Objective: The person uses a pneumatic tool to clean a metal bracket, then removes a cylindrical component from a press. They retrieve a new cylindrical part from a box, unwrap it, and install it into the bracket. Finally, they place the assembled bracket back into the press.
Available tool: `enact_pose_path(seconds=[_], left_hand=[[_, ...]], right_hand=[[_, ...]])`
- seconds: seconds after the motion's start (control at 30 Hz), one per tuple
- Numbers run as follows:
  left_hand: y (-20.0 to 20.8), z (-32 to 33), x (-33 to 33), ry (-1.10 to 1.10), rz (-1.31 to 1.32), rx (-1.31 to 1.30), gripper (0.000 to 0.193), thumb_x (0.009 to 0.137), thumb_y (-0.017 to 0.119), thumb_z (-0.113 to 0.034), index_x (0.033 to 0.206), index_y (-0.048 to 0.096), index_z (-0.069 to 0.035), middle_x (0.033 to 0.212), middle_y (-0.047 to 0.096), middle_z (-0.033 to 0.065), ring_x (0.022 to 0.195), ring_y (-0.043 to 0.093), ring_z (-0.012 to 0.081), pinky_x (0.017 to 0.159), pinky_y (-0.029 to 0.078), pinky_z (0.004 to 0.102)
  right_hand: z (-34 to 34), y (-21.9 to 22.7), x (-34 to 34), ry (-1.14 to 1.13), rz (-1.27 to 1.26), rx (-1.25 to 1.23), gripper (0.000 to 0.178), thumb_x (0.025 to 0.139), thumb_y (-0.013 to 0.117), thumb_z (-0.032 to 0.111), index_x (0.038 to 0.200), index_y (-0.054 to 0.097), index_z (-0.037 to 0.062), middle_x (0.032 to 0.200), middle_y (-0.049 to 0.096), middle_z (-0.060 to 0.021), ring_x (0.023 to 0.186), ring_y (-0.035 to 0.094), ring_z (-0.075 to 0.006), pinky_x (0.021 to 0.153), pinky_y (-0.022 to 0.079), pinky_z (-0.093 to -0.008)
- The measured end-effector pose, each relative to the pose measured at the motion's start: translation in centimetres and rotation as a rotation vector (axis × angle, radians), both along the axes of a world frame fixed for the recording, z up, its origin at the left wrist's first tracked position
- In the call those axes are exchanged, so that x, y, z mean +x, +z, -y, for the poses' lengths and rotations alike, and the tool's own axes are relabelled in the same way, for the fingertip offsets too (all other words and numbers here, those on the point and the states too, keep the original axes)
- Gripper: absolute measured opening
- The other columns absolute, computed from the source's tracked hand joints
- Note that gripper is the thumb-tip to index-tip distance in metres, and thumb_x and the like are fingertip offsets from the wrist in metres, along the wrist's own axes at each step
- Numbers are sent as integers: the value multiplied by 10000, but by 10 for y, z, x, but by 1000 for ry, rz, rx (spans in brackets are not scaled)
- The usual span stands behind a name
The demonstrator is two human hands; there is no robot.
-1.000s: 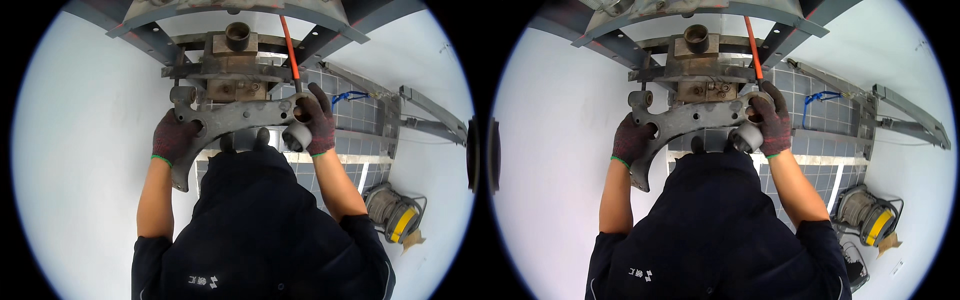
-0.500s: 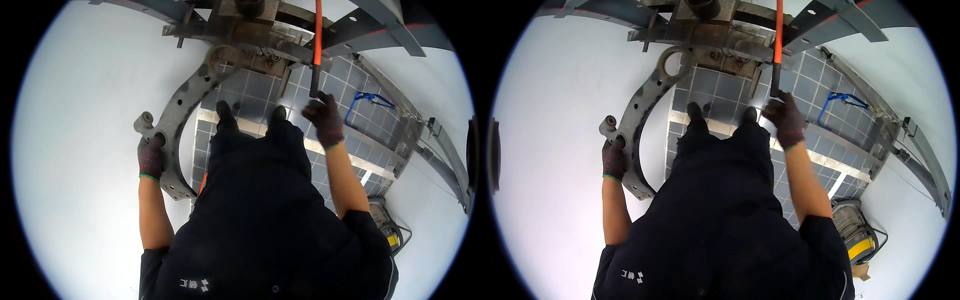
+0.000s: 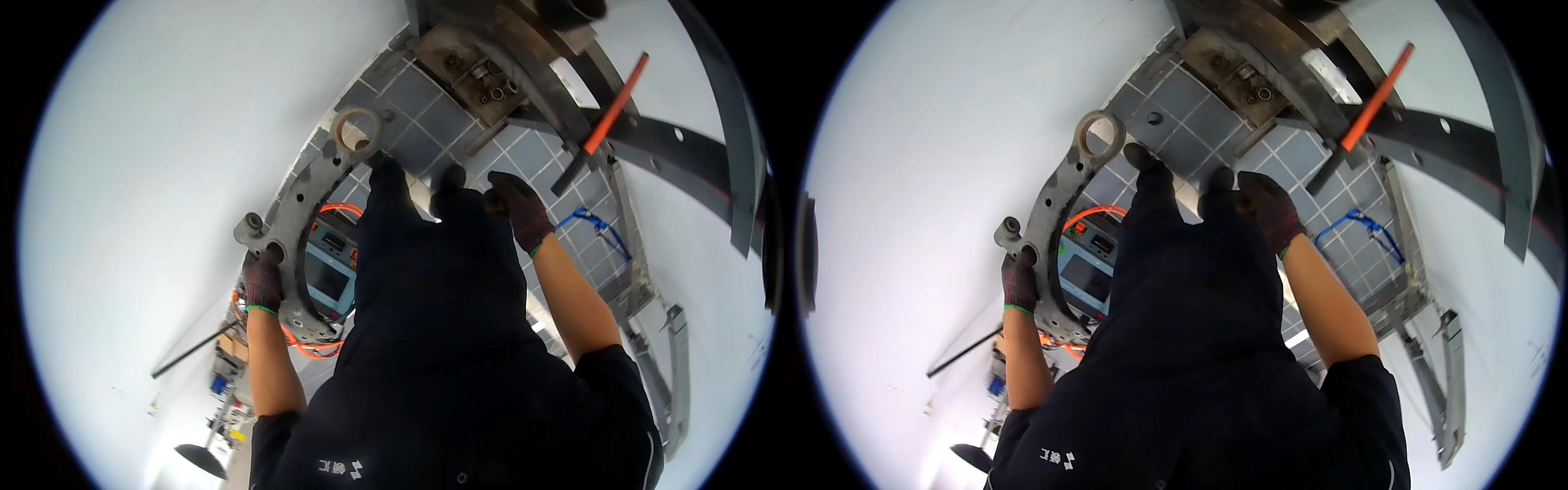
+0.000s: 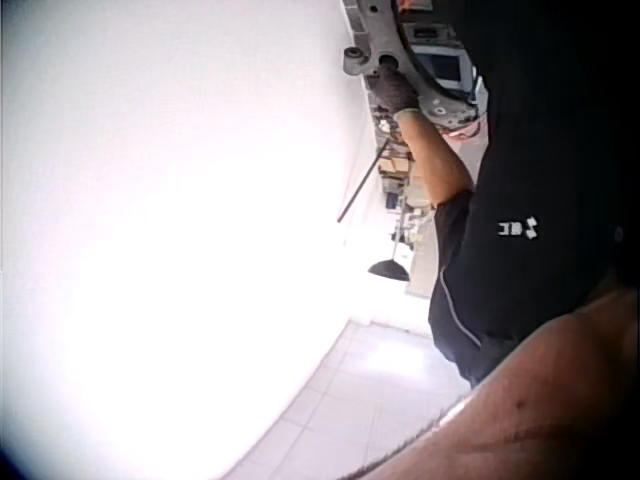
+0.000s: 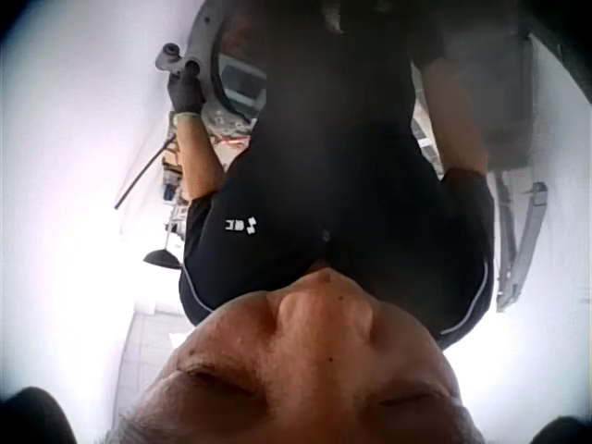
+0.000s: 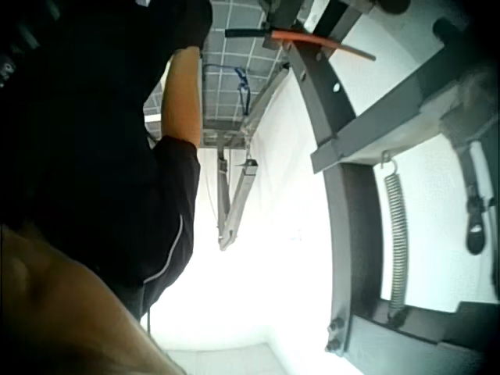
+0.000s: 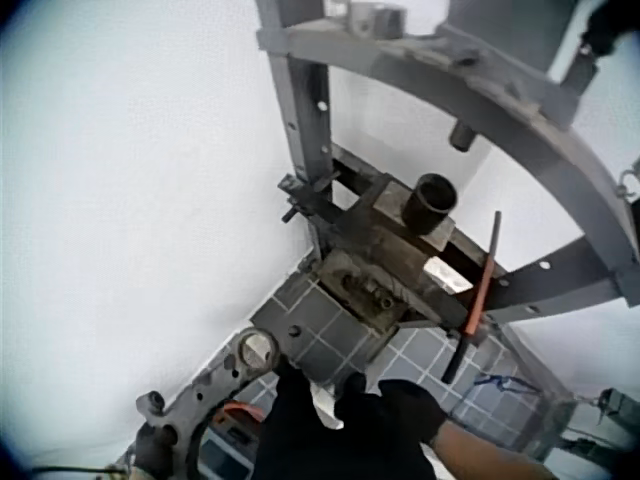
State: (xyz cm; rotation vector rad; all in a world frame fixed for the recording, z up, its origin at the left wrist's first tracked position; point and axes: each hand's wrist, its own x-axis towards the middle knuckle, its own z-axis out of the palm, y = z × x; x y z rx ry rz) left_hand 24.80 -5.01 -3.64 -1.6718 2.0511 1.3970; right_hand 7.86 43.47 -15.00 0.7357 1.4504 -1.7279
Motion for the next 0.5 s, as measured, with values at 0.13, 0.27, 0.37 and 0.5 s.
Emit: enact_pose_path(seconds=[0.13, 0.27, 0.37, 0.5], left_hand=[[-38, -7, 58, 134, 110, -13, 478, 861, 751, -243, 1255, 707, 26, 1088, 763, 105, 900, 687, 226, 829, 552, 386], [-67, -25, 80, 248, 78, 96, 463, 871, 753, -220, 1263, 706, 20, 1085, 769, 113, 904, 712, 230, 812, 563, 390], [-96, -37, 107, 361, 33, 200, 511, 866, 761, -222, 1311, 689, 20, 1117, 766, 113, 949, 726, 236, 843, 570, 387], [-140, -43, 122, 518, 37, 275, 587, 832, 745, -153, 1381, 648, 29, 1169, 759, 104, 1010, 731, 238, 902, 577, 370]], right_hand=[[50, -43, -32, 133, 10, -27, 431, 1064, 733, 343, 1354, 689, 27, 971, 733, -63, 800, 686, -163, 740, 563, -323], [104, -133, -46, 296, 126, 94, 420, 1044, 750, 359, 1334, 705, 58, 950, 710, -32, 761, 653, -133, 694, 523, -296], [132, -210, -43, 573, 19, 334, 445, 1027, 757, 382, 1338, 709, 68, 970, 715, -31, 776, 663, -141, 729, 540, -320], [162, -296, -84, 946, -189, 594, 631, 996, 756, 481, 1448, 670, 48, 1185, 767, -141, 985, 736, -239, 920, 572, -395]])
